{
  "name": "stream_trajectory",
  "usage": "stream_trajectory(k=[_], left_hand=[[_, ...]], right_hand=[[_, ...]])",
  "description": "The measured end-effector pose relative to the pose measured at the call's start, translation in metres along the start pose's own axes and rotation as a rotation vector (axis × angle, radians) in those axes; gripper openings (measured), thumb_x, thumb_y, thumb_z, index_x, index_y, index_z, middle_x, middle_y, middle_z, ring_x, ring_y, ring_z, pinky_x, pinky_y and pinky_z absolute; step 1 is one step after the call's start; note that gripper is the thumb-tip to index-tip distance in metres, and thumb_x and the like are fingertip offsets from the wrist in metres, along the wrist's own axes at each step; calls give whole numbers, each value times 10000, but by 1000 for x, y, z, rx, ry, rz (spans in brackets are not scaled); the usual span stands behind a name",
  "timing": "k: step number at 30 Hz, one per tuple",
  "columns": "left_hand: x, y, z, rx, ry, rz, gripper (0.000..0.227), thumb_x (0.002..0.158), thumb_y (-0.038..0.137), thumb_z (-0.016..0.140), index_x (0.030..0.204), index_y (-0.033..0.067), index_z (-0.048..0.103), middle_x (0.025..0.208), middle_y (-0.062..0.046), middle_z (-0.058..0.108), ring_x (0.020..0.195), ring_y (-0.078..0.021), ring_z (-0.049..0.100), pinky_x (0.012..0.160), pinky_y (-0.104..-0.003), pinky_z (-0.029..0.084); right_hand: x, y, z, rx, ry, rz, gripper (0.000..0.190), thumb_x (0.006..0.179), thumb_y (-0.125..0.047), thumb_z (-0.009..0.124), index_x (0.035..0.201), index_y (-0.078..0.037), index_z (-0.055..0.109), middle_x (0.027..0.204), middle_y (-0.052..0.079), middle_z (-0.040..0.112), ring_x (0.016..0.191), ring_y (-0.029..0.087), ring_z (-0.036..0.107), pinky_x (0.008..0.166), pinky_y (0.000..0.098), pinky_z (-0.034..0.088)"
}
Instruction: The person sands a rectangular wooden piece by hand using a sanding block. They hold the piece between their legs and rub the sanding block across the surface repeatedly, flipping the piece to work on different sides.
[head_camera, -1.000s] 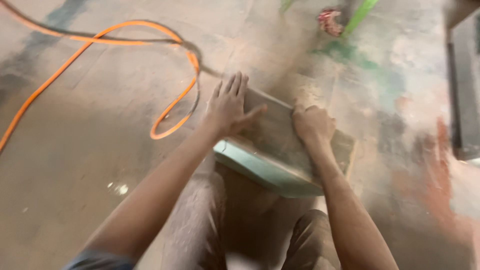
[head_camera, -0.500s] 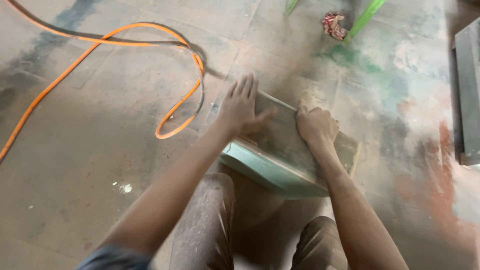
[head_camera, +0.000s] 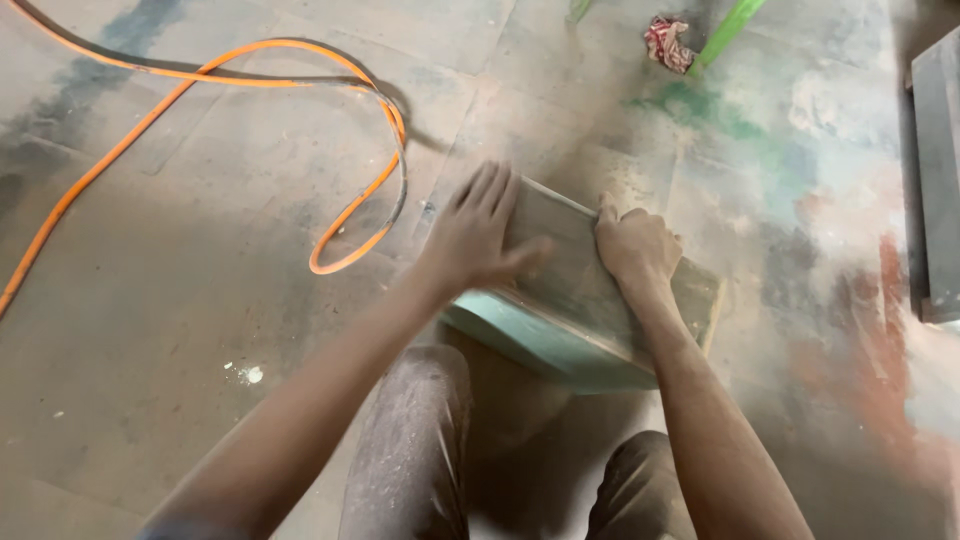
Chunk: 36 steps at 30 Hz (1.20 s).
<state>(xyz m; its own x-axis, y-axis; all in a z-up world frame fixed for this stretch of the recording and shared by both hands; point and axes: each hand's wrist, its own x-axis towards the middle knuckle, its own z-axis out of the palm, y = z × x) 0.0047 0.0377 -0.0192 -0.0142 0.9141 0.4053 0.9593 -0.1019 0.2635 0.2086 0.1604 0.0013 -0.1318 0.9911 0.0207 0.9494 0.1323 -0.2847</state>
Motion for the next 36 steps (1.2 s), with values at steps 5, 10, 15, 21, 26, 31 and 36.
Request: stream_trajectory(k=[5,10,15,21,26,31,36], left_hand=[[-67,20,-35,-17,8,69,1007,961,711,456,1545,-97,315,1632,-259,303,1555,-349,210,1266,-439,110],[-50,30,-24,-29,23,-29,948,965,697,451,1540,-48,345,1640,-220,320,1559,-319,227,1277,-463,115],[-22,26,-9,-108,52,-102,933,941,676,470,1550,-19,345,1641,-199,302,1535,-302,232,1192,-561,148],[-10,22,-22,-168,-72,-270,898,875,611,546,1546,53,337,1673,-84,244,1543,-220,207,1097,-661,304],[-13,50,-50,-183,-168,-437,872,928,546,572,1548,-3,299,1681,-109,192,1552,-260,152,1096,-710,312],[-75,85,-75,-195,-266,-405,912,897,538,617,1482,-87,299,1640,-233,139,1534,-390,28,1097,-686,313],[-107,68,-71,-241,-306,-313,637,1013,388,469,1491,-25,389,1675,-198,200,1559,-335,149,1112,-554,422]], right_hand=[[-1,0,-2,-4,34,-13,723,1016,-591,397,1066,23,776,1089,313,717,1093,465,668,1066,565,391],[-3,-3,-1,0,49,-11,729,1013,-595,386,1086,22,767,1086,312,716,1087,464,670,1078,554,391],[-9,-4,-4,39,49,-17,691,994,-623,402,1101,-59,787,1098,283,712,1081,490,658,999,541,473],[-20,-4,-9,108,48,-176,585,945,-624,442,1054,-176,802,1023,186,760,1009,407,703,927,506,515],[-19,-5,-14,116,-44,-181,655,901,-696,471,944,-143,820,943,163,779,958,356,726,893,470,531],[-34,4,-9,97,-118,-232,649,893,-679,517,903,-99,809,888,183,773,879,358,748,839,465,558],[-35,6,1,44,27,-458,621,958,-619,540,959,-56,803,909,242,725,906,415,683,866,485,503]])
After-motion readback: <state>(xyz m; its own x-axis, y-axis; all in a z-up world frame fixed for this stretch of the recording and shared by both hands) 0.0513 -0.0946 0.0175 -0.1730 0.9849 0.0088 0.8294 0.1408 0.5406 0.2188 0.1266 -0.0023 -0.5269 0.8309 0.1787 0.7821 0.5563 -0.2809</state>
